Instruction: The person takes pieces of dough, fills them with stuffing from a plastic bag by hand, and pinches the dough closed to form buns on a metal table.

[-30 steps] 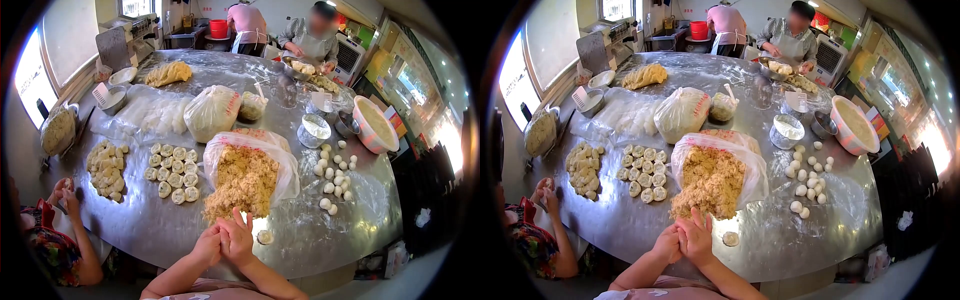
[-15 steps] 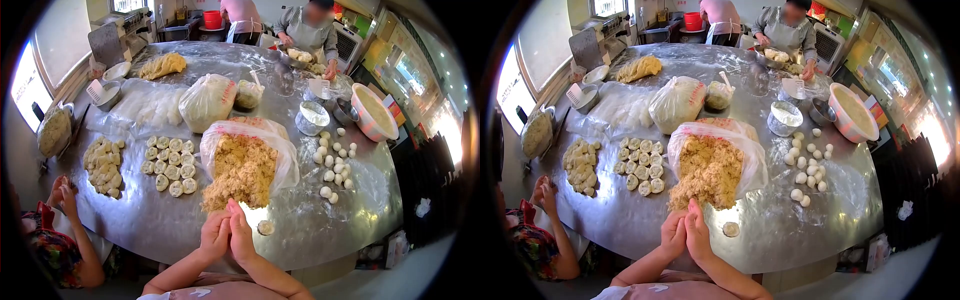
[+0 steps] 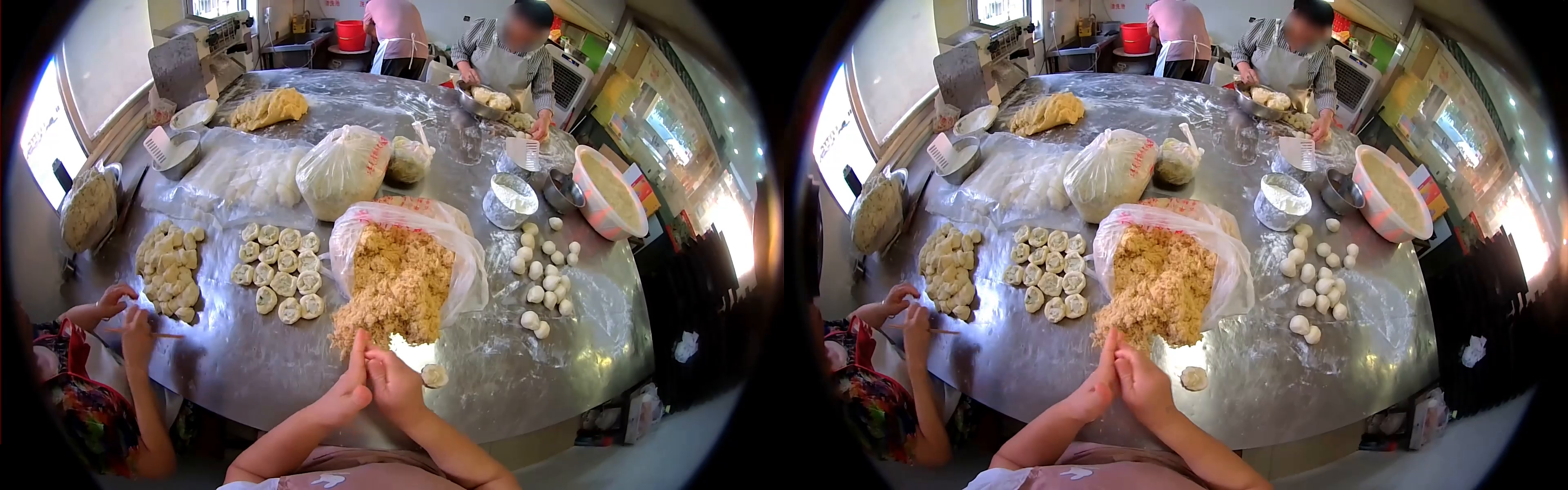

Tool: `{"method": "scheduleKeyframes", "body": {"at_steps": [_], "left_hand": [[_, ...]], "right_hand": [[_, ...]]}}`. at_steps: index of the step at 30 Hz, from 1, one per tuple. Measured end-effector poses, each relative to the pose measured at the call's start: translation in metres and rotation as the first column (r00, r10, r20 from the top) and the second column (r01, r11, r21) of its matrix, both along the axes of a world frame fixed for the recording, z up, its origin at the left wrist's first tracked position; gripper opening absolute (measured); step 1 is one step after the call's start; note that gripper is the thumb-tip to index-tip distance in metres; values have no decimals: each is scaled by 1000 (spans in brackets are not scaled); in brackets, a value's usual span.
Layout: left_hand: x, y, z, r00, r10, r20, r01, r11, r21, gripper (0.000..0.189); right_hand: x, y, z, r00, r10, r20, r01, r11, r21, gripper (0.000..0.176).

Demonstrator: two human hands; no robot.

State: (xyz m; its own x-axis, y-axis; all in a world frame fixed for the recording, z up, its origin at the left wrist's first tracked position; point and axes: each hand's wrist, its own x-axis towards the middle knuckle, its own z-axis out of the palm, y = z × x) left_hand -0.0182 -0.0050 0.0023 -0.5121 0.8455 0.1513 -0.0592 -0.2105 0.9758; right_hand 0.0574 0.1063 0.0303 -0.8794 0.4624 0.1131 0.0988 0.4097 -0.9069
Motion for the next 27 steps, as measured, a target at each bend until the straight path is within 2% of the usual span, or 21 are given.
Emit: {"method": "scheduleKeyframes", "body": {"at_steps": [1, 3, 4, 5, 6, 7, 8, 9, 11, 12, 13, 14, 15, 16, 18, 19, 22, 23, 26, 27], "left_hand": [[0, -2, 3, 963, -133, 234, 131, 991, 21, 106], [0, -6, 2, 928, -179, 328, 198, 980, -26, 116], [0, -7, 3, 906, -197, 374, 231, 972, -47, 122], [12, -2, 24, 849, -155, 505, 209, 977, -50, 126], [15, 1, 32, 955, -168, 245, 203, 971, -127, 124], [16, 4, 38, 982, -185, -33, 175, 964, -198, 122], [15, 6, 40, 928, -206, -309, 127, 958, -258, 120], [20, 5, 31, 919, -243, -309, 153, 945, -288, 107], [36, -2, 27, 946, -119, -301, 41, 966, -254, 95], [42, -3, 30, 953, -57, -298, -16, 971, -238, 89], [43, 1, 35, 970, -61, -236, 7, 974, -226, 87], [40, 1, 31, 948, -153, -280, 67, 953, -294, 89], [34, 3, 23, 916, -242, -318, 118, 924, -363, 91], [30, 4, 17, 878, -334, -344, 165, 885, -436, 93], [28, 5, 19, 855, -250, -454, 102, 940, -324, 93], [27, 7, 20, 836, -202, -510, 73, 963, -261, 92], [44, 12, 40, 939, -105, -329, -8, 946, -325, 85], [48, 14, 38, 919, -54, -391, -70, 953, -295, 83], [32, 18, 53, 951, -149, -271, 30, 917, -397, 87], [31, 16, 31, 806, -98, -583, -129, 933, -335, 63]], "right_hand": [[0, 0, -1, 999, 3, -41, 3, 990, 138, 36], [-3, 3, -6, 992, 24, -125, 30, 912, 410, 54], [-4, 7, -8, 995, 14, -103, 23, 937, 349, 61], [-5, 11, -12, 997, 8, -79, 15, 958, 285, 68], [-5, 14, -17, 999, 3, -52, 8, 976, 216, 75], [-5, 14, -23, 999, 39, -21, -33, 973, 227, 80], [-5, 15, -21, 997, 77, 20, -80, 962, 262, 78], [-4, 16, -12, 992, 113, 62, -126, 947, 295, 76], [-7, 25, -5, 982, 145, 123, -178, 930, 321, 71], [-10, 30, -5, 988, 96, 117, -127, 949, 288, 70], [-12, 35, -5, 992, 47, 113, -75, 964, 255, 68], [-14, 37, -5, 994, -2, 109, -23, 974, 224, 67], [-12, 29, -7, 995, -8, 95, -22, 950, 312, 64], [-10, 22, 1, 997, 70, 36, -78, 945, 317, 63], [0, 5, 18, 974, 214, -75, -179, 930, 322, 62], [-2, 6, 11, 982, 184, -32, -161, 923, 351, 61], [-13, 34, -16, 998, -53, 33, 53, 998, 18, 65], [-12, 36, -14, 994, -110, 28, 111, 994, -20, 59], [5, 13, -2, 989, 97, -116, -90, 994, 63, 55], [11, 7, 4, 980, 161, -118, -153, 985, 74, 54]]}}
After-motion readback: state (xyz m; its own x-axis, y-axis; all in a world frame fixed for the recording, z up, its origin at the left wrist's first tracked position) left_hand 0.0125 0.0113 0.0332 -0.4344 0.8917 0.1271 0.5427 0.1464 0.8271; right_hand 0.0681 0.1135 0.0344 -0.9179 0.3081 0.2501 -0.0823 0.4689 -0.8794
